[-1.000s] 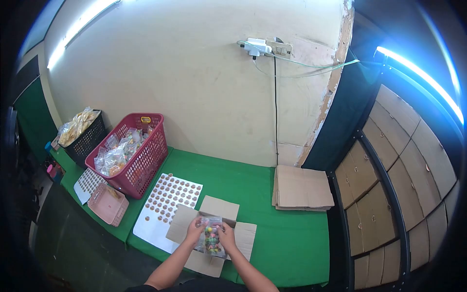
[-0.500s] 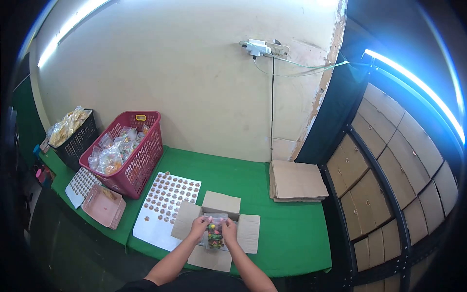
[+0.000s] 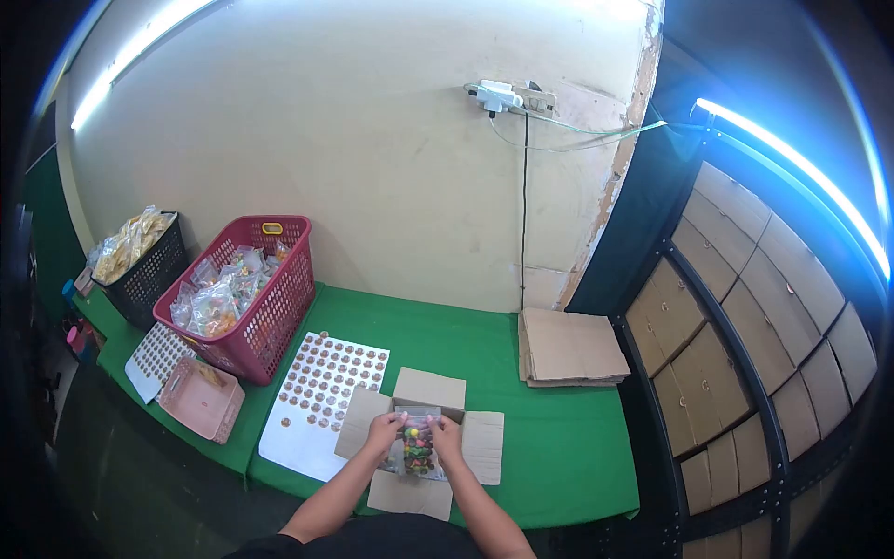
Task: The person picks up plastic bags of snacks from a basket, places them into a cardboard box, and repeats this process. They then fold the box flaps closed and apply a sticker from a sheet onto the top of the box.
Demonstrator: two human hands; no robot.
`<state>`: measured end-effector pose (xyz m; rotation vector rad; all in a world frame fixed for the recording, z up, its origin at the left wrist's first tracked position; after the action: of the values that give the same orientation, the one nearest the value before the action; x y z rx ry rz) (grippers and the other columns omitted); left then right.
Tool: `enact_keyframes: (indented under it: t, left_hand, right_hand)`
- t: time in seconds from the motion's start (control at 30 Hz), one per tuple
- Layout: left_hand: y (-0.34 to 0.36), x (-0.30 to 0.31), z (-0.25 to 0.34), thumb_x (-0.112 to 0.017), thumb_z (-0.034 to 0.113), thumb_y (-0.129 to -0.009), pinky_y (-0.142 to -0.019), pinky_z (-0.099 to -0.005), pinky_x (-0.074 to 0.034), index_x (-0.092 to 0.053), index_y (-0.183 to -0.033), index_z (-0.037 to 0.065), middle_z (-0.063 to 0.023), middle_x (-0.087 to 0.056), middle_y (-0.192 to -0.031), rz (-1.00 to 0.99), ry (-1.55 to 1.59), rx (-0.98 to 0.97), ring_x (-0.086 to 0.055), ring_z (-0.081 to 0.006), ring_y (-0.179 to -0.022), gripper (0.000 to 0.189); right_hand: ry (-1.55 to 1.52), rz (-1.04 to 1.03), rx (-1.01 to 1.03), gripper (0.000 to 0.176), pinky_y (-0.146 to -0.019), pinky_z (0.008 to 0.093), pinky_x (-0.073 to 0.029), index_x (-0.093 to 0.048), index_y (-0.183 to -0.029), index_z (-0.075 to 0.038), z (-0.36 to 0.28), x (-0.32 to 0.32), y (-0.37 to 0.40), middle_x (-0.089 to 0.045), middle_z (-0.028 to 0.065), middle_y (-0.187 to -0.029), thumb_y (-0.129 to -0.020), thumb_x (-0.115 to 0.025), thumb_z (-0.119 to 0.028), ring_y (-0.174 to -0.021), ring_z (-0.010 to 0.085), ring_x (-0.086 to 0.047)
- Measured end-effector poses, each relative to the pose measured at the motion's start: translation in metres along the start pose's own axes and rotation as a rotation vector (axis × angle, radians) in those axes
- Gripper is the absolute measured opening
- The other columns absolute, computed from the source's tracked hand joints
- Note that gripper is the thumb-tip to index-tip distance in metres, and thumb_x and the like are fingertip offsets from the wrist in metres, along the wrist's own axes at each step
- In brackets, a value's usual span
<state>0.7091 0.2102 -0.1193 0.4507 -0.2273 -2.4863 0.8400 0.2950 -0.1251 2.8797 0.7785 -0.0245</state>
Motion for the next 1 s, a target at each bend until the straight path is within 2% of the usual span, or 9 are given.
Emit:
enact_keyframes:
  t: [0.07,0.17,0.27,0.43,0.5,0.63,0.67,0.8,1.0]
  left_hand:
    - [-0.001,0.003,0.004,-0.059,0.022,-0.089,-0.06,-0.0233,-0.045,-0.067,-0.091,-0.001,-0.0024,-0.062,-0.075,0.017,-0.026,0.002,-0.055,-0.0088,-0.066,0.025]
    - [-0.012,0.02,0.013,-0.056,0.021,-0.09,-0.057,-0.0221,-0.044,-0.068,-0.089,0.0,-0.0022,-0.062,-0.074,0.272,-0.243,-0.244,-0.054,-0.0083,-0.064,0.024]
    - [-0.004,0.008,0.022,-0.056,0.023,-0.09,-0.055,-0.0223,-0.046,-0.067,-0.092,0.001,-0.0077,-0.065,-0.082,0.057,-0.089,-0.039,-0.058,-0.0095,-0.067,0.025]
    - [0.004,-0.009,0.015,-0.055,0.037,-0.09,-0.068,-0.0236,-0.05,-0.058,-0.112,-0.001,-0.0084,-0.064,-0.092,-0.1,-0.019,-0.202,-0.064,-0.0153,-0.084,0.044]
    - [0.0,0.002,0.007,-0.052,0.039,-0.091,-0.075,-0.024,-0.049,-0.052,-0.12,-0.001,-0.009,-0.064,-0.098,0.15,-0.384,-0.387,-0.062,-0.0156,-0.092,0.049]
    - [-0.001,-0.002,-0.036,-0.052,0.038,-0.091,-0.061,-0.0245,-0.044,-0.055,-0.107,0.005,-0.0019,-0.06,-0.085,-0.203,-0.088,0.087,-0.054,-0.0092,-0.072,0.037]
    - [0.005,-0.003,-0.038,-0.054,0.036,-0.091,-0.056,-0.0237,-0.04,-0.056,-0.1,0.007,0.0004,-0.056,-0.08,-0.186,-0.1,0.154,-0.049,-0.008,-0.066,0.03]
    - [0.015,-0.001,-0.046,-0.057,0.029,-0.09,-0.059,-0.0237,-0.043,-0.055,-0.102,0.004,-0.0009,-0.058,-0.082,-0.211,-0.042,0.106,-0.054,-0.0091,-0.069,0.027]
    - [0.037,0.007,-0.041,-0.06,0.016,-0.089,-0.07,-0.0258,-0.049,-0.053,-0.106,0.001,-0.006,-0.059,-0.09,-0.066,0.05,0.117,-0.059,-0.0118,-0.082,0.024]
  right_hand:
    - [-0.114,-0.016,-0.126,0.021,-0.065,0.0276,-0.049,-0.06,-0.098,-0.002,0.003,0.001,0.0,-0.063,0.0046,-0.082,-0.091,-0.054,-0.021,-0.07,0.0132,-0.059]
    - [0.213,0.312,0.282,0.03,-0.07,0.0307,-0.049,-0.055,-0.107,-0.002,-0.015,0.007,0.003,-0.062,0.0088,-0.089,-0.086,-0.061,-0.023,-0.078,0.0175,-0.06]
    - [0.721,-0.051,0.557,0.042,-0.079,0.0341,-0.048,-0.052,-0.115,-0.003,-0.047,-0.018,0.039,-0.06,0.0135,-0.099,-0.082,-0.064,-0.026,-0.086,0.0261,-0.059]
    - [0.377,-0.142,-0.039,0.043,-0.081,0.0345,-0.048,-0.049,-0.122,-0.005,0.001,0.005,0.029,-0.055,0.0109,-0.117,-0.084,-0.063,-0.021,-0.103,0.0239,-0.058]
    - [-0.281,-0.227,-0.273,0.041,-0.081,0.0325,-0.048,-0.049,-0.122,-0.005,0.01,0.005,0.032,-0.057,0.0086,-0.113,-0.086,-0.062,-0.02,-0.101,0.0201,-0.058]
    - [-0.201,-0.194,-0.175,0.036,-0.079,0.0317,-0.048,-0.05,-0.117,-0.003,0.022,-0.002,0.029,-0.058,0.0068,-0.108,-0.088,-0.06,-0.022,-0.095,0.0154,-0.057]
    - [0.036,-0.088,-0.067,0.029,-0.065,0.0288,-0.05,-0.052,-0.11,-0.005,0.041,-0.001,0.021,-0.06,0.0053,-0.097,-0.089,-0.058,-0.024,-0.084,0.0135,-0.058]
    - [0.102,-0.071,-0.096,0.022,-0.036,0.0243,-0.039,-0.053,-0.096,-0.005,0.051,-0.008,0.025,-0.058,0.0023,-0.08,-0.09,-0.057,-0.026,-0.061,0.0088,-0.054]
    - [0.049,-0.071,-0.163,0.025,-0.042,0.0257,-0.043,-0.055,-0.095,-0.002,0.026,-0.024,0.05,-0.059,0.004,-0.082,-0.089,-0.059,-0.026,-0.064,0.0104,-0.055]
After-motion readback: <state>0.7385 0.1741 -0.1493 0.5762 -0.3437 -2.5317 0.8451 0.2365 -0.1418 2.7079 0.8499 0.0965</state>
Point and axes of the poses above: each hand's wrist, its own y-axis away from the middle knuckle, its own x-axis out of the back of the hand, z = x × y, the point moved 3 cm from there along -y, towards the middle knuckle
